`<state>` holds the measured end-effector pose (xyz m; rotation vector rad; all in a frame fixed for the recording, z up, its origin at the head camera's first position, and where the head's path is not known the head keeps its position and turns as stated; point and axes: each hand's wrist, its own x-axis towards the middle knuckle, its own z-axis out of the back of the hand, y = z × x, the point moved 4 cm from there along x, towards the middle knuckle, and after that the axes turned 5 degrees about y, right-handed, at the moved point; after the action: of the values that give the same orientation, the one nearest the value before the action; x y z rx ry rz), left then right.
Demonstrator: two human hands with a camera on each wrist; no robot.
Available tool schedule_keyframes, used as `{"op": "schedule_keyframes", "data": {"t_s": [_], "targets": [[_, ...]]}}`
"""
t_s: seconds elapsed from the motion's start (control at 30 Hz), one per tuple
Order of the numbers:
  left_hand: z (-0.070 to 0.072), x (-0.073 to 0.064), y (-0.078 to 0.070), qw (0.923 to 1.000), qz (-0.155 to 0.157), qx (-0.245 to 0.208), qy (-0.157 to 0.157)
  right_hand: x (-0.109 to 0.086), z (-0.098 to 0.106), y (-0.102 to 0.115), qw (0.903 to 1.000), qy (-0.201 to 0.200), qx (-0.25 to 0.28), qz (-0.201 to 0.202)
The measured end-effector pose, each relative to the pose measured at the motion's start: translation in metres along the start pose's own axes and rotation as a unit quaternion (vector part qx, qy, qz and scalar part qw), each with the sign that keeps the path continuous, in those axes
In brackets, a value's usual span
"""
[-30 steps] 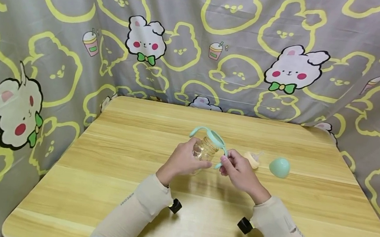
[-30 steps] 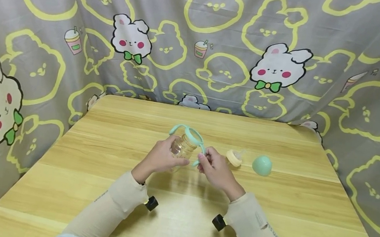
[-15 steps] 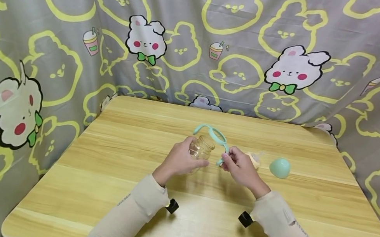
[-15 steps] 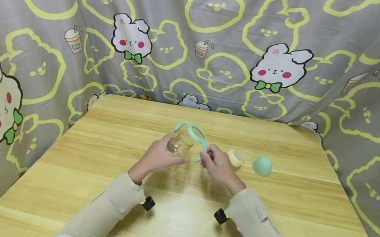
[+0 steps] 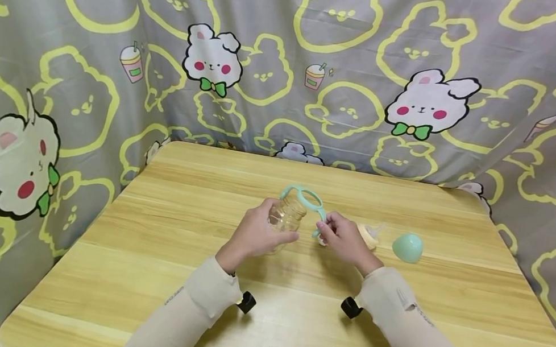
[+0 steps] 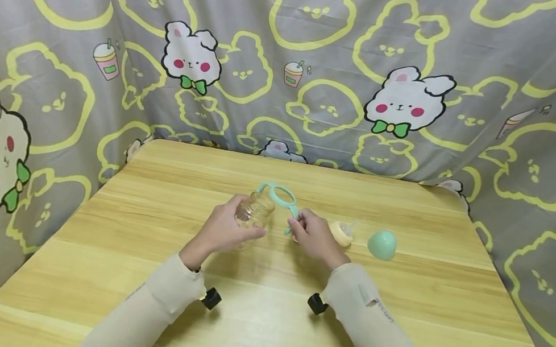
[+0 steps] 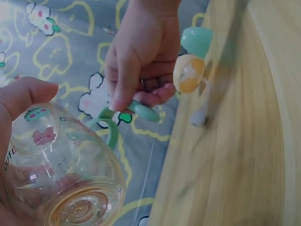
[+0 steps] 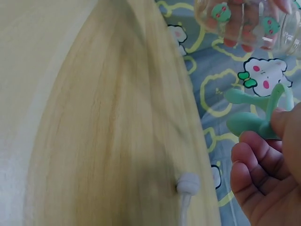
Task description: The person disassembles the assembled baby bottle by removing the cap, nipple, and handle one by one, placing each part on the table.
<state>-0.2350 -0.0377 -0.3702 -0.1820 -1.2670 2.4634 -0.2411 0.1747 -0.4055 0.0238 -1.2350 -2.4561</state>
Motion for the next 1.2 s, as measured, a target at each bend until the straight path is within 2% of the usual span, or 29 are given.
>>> {"op": "schedule_keyframes", "data": {"t_s": [0.2,0.53,0.87,0.97,1.2], "targets": [[0.004,-0.003,0.004,0.9998,0.004,-0.013,-0.014,0.008,-0.005,-0.008,0.9993,0.027,-0.012,-0.024],[0.010,-0.003,0.004,0.9997,0.000,0.003,-0.024,0.017,-0.010,-0.016,0.9972,0.057,-0.030,-0.038],[0.015,-0.002,0.004,0.9995,-0.002,-0.003,-0.030,0.028,-0.019,-0.019,0.9940,0.062,-0.074,-0.052],[0.015,-0.002,0.003,0.9996,-0.004,-0.004,-0.029,0.030,-0.021,-0.018,0.9914,0.062,-0.098,-0.061],[0.014,-0.002,0.002,0.9995,-0.007,-0.002,-0.029,0.034,-0.026,-0.012,0.9880,0.053,-0.116,-0.087]]}}
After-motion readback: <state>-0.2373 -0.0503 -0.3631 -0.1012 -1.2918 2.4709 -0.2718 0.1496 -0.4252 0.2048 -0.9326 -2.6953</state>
